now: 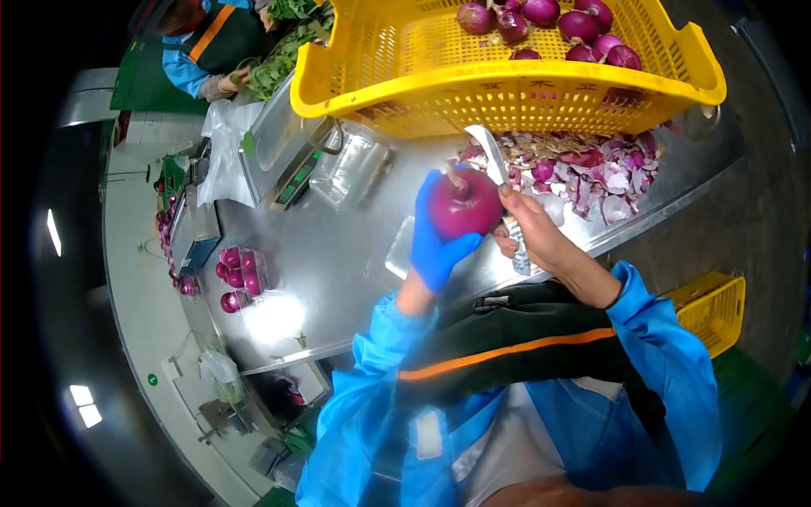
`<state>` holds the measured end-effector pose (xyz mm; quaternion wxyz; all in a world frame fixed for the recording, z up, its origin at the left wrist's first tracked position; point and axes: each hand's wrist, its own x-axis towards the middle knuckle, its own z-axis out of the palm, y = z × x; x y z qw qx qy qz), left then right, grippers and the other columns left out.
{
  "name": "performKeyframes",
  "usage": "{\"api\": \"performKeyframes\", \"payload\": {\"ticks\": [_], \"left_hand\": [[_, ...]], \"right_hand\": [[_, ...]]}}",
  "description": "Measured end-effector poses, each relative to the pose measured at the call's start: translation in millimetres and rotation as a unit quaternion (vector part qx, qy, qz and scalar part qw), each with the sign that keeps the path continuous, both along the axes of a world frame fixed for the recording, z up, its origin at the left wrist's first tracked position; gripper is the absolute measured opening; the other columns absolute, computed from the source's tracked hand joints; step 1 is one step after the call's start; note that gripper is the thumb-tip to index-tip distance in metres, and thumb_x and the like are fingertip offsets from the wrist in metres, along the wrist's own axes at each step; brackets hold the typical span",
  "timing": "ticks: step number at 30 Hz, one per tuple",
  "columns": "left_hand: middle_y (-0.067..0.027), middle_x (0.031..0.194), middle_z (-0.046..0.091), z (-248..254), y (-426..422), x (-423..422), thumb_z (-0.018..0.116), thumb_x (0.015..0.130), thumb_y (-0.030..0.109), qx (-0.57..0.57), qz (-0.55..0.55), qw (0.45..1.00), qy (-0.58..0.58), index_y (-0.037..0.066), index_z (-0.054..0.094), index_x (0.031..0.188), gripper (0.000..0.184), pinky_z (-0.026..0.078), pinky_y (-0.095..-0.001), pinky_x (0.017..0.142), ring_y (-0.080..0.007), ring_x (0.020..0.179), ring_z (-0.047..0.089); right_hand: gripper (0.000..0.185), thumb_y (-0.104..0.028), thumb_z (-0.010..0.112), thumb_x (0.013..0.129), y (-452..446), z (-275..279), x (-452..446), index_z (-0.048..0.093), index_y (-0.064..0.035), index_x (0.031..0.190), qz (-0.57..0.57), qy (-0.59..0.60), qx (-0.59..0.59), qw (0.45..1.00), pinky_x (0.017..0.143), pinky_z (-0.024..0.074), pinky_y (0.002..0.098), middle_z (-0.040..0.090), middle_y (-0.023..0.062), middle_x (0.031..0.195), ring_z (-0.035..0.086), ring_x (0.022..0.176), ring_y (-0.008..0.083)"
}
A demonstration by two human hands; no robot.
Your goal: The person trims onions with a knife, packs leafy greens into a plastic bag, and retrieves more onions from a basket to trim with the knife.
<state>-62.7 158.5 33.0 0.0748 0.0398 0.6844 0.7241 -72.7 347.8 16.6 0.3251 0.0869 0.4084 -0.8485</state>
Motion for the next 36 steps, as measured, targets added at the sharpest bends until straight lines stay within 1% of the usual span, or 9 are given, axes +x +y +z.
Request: {"api": "performKeyframes", "payload": {"ticks": [2,6,7,11,19,25,30,34,36], "left_hand": [[-0.0151,0.142,0.042,-1.4,-5.2,3.1,0.081,0.074,0.034,0.028,0.006,0.998,-0.049,0.003,0.026,0.149,0.098,0.039,-0.0412,0.108,-0.0284,0.131,0.045],[-0.0143,0.138,0.047,12.0,-5.4,4.5,0.078,0.076,0.039,0.099,-0.042,0.991,-0.079,0.003,0.03,0.146,0.092,0.04,-0.041,0.107,-0.0269,0.128,0.048],[-0.0139,0.137,0.048,17.5,-4.2,5.2,0.078,0.077,0.04,0.114,-0.062,0.988,-0.087,0.003,0.031,0.145,0.091,0.041,-0.0408,0.106,-0.0264,0.127,0.049],[-0.0126,0.134,0.051,19.1,-10.0,8.2,0.078,0.077,0.04,0.104,-0.11,0.981,-0.119,0.003,0.035,0.143,0.086,0.041,-0.0408,0.106,-0.0264,0.126,0.05],[-0.0119,0.133,0.052,27.2,-13.6,12.2,0.078,0.076,0.038,0.083,-0.089,0.987,-0.101,0.002,0.036,0.142,0.086,0.041,-0.0405,0.106,-0.0256,0.124,0.051],[-0.0132,0.134,0.047,15.3,-1.5,14.5,0.083,0.07,0.015,-0.166,0.032,0.983,0.068,0.006,0.03,0.144,0.092,0.047,-0.0382,0.1,-0.0253,0.123,0.051],[-0.0151,0.133,0.047,14.5,8.7,11.0,0.085,0.067,0.01,-0.24,0.142,0.948,0.154,0.006,0.031,0.141,0.092,0.047,-0.0375,0.099,-0.0255,0.12,0.052],[-0.0148,0.134,0.047,20.8,6.9,11.8,0.086,0.066,0.011,-0.279,0.155,0.936,0.149,0.005,0.029,0.142,0.095,0.047,-0.0385,0.1,-0.027,0.121,0.052],[-0.0151,0.134,0.048,8.8,6.6,13.0,0.087,0.066,0.013,-0.253,0.129,0.949,0.139,0.004,0.031,0.142,0.094,0.047,-0.0383,0.1,-0.0277,0.121,0.052]], "right_hand": [[0.038,-0.038,0.045,0.103,7.4,-7.2,-3.8,0.055,-0.0058,0.119,0.022,0.12,0.173,0.977,0.052,0.0419,0.0255,0.053,0.0001,0.072,0.052,0.06,0.0102],[0.024,-0.017,0.065,0.085,27.4,26.3,-4.5,0.062,-0.0104,0.108,-0.08,0.601,0.507,0.612,0.054,0.0465,0.0309,0.057,0.0061,0.08,0.061,0.068,0.0192],[0.029,-0.01,0.068,0.076,28.5,37.5,-2.8,0.062,-0.0116,0.104,-0.062,0.616,0.53,0.579,0.054,0.0469,0.0326,0.055,0.0059,0.078,0.061,0.069,0.0219],[0.021,-0.01,0.067,0.076,30.2,37.6,-8.7,0.06,-0.0113,0.095,-0.041,0.659,0.551,0.511,0.052,0.0462,0.0317,0.054,0.0042,0.078,0.06,0.064,0.0202],[0.041,-0.009,0.071,0.073,39.6,22.8,-3.3,0.063,-0.0155,0.113,-0.026,0.617,0.541,0.571,0.055,0.0488,0.0326,0.06,0.005,0.083,0.062,0.065,0.0227],[0.038,-0.011,0.07,0.077,17.3,20.0,8.0,0.06,-0.0123,0.113,-0.057,0.553,0.576,0.599,0.057,0.0501,0.0353,0.061,0.0078,0.085,0.063,0.066,0.0256],[0.033,-0.012,0.067,0.082,4.4,16.9,16.2,0.059,-0.0103,0.113,-0.068,0.494,0.595,0.631,0.057,0.0501,0.0373,0.061,0.0098,0.082,0.063,0.065,0.0275],[0.041,-0.013,0.067,0.084,3.3,20.2,14.6,0.057,-0.0087,0.123,-0.136,0.488,0.494,0.707,0.062,0.0513,0.0364,0.067,0.0145,0.095,0.066,0.076,0.0319],[0.041,-0.03,0.063,0.091,6.9,25.9,10.2,0.057,-0.0055,0.124,-0.061,0.379,0.414,0.826,0.063,0.0492,0.0335,0.066,0.013,0.091,0.065,0.072,0.0259]]}}
